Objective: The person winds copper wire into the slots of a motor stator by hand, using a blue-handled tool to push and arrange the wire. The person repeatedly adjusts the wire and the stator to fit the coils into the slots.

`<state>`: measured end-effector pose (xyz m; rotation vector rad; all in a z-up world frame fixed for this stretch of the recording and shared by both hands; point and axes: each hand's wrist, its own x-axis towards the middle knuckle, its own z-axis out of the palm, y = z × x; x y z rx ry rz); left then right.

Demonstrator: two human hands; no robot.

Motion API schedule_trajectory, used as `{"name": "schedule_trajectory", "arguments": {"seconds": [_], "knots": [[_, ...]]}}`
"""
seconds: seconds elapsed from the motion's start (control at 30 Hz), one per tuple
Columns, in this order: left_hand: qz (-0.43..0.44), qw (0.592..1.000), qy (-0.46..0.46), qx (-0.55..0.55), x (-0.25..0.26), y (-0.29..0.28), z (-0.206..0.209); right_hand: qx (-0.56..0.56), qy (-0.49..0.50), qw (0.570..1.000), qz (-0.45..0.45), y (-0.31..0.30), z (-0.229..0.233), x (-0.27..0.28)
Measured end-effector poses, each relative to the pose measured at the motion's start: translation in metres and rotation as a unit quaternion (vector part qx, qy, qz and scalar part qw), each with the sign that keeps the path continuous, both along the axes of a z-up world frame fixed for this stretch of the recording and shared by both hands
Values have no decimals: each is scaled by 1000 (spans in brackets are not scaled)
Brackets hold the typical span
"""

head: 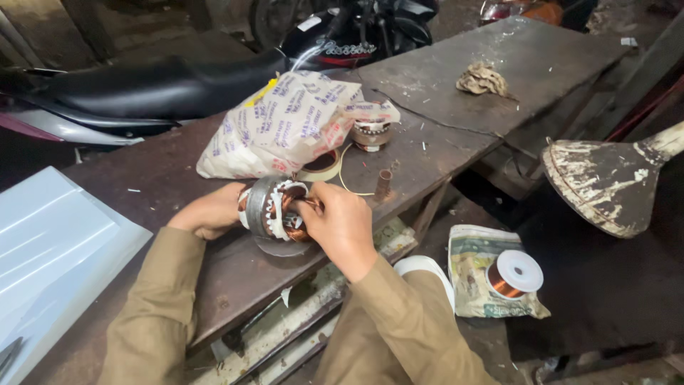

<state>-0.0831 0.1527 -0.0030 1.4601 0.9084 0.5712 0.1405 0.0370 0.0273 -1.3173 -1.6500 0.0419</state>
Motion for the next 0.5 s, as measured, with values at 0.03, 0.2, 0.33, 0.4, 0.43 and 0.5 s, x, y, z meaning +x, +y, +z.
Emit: {"name": "schedule_trajectory", "arguments": {"seconds": [0.03, 0.2, 0.33, 0.4, 0.43, 0.5], "knots": [[7, 1000, -18, 7, 1, -1, -5, 2, 11, 1000, 11, -4, 1, 0], [39, 995, -63, 70, 1, -1, -25, 10, 45, 998, 46, -20, 0, 3], [85, 979, -45, 182, 0, -1, -27, 31, 29, 999, 32, -26, -3, 5], [95, 964, -26, 248, -1, -2, -22, 45, 24, 998, 35, -29, -4, 6], [98, 957, -11, 274, -2, -2, -20, 50, 19, 998, 39, -29, -5, 7], [84, 943, -2, 323, -3, -3, -16, 70, -2, 996, 52, -31, -5, 9]]}}
